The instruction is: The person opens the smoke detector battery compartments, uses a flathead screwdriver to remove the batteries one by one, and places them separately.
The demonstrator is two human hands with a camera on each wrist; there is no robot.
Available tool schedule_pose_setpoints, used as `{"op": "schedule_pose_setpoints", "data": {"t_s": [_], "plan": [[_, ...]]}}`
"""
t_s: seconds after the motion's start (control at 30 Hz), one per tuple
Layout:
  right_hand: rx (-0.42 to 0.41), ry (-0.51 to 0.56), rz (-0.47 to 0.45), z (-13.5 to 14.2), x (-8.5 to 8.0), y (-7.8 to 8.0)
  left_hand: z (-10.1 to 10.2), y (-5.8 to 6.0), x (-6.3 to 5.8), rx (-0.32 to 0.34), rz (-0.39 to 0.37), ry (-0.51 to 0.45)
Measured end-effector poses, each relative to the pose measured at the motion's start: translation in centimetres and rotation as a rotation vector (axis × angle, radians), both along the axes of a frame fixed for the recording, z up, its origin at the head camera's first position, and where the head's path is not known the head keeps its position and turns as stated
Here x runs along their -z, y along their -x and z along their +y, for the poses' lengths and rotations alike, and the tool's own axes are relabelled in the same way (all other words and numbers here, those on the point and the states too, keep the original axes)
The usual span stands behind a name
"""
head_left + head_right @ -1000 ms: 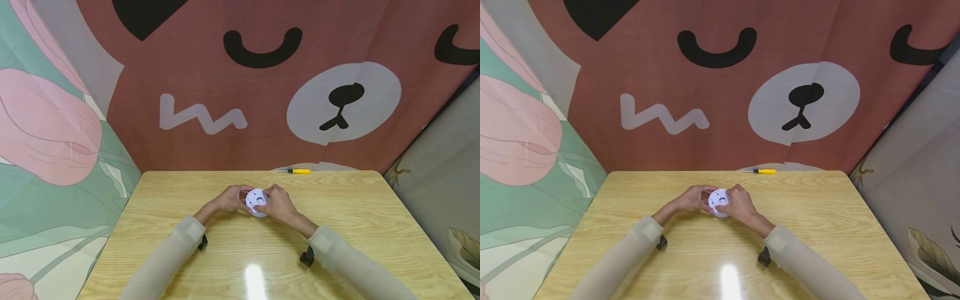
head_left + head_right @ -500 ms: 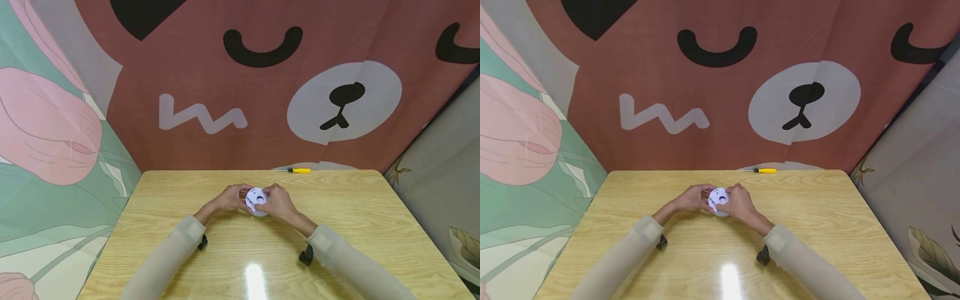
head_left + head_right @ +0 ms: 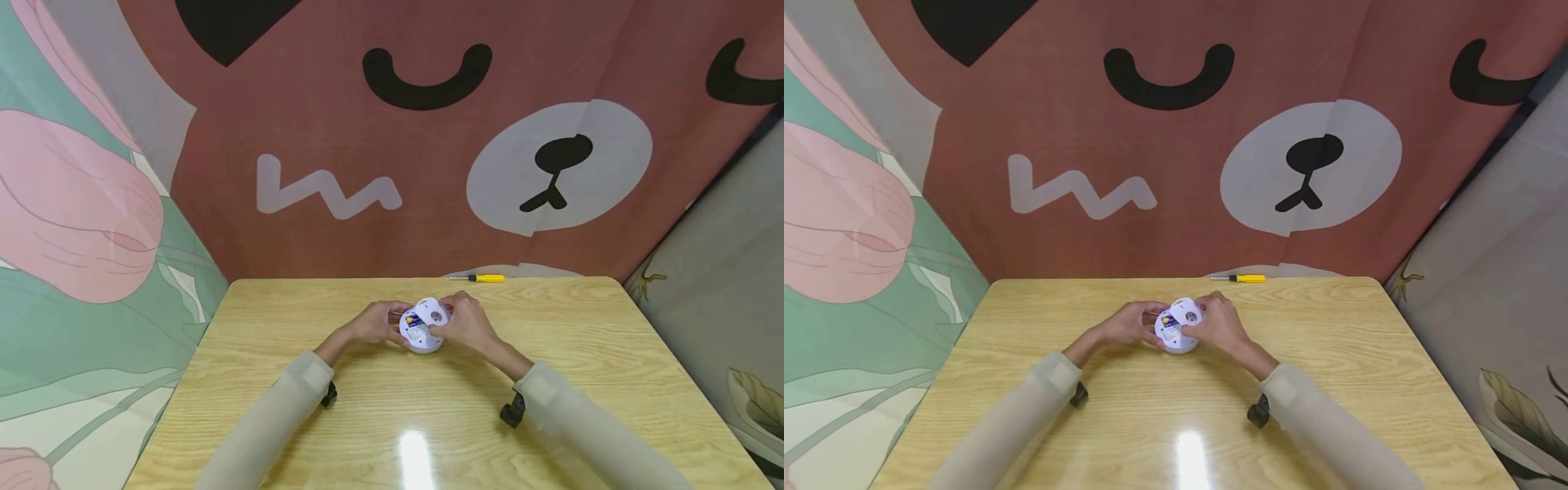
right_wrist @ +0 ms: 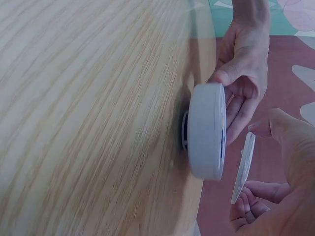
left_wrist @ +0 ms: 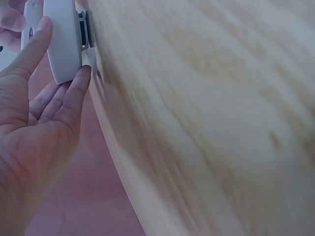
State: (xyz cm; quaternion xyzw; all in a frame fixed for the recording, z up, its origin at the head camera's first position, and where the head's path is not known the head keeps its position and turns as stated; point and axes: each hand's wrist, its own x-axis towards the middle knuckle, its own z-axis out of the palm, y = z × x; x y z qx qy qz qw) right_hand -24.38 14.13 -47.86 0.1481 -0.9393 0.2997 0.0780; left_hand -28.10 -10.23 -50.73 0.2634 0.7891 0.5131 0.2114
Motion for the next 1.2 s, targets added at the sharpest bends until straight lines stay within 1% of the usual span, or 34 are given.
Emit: {"op": "schedule_pose_setpoints", "data": {"t_s": [0.1,0.3,0.47,0.63,0.9,1.2], "plan": [[0.004,-0.011,-0.002,0.7,-0.1,0.1,-0.1,0.0,0.0,0.005,-0.004,0.002],[0.008,-0.041,0.023,2.2,0.2,0.3,-0.1,0.1,-0.1,0.018,0.016,0.031],[0.025,-0.059,0.030,3.5,0.5,0.4,-0.2,0.1,0.1,0.022,-0.005,0.030],[0.047,-0.061,0.022,4.9,0.7,0.4,-0.3,0.1,0.0,0.019,-0.024,0.007],[0.052,-0.071,0.081,7.2,1.1,0.3,-0.4,0.0,-0.2,0.018,-0.042,-0.009],[0.060,-0.114,0.090,9.8,1.4,0.3,-0.5,0.0,-0.1,0.030,-0.055,-0.009]]}}
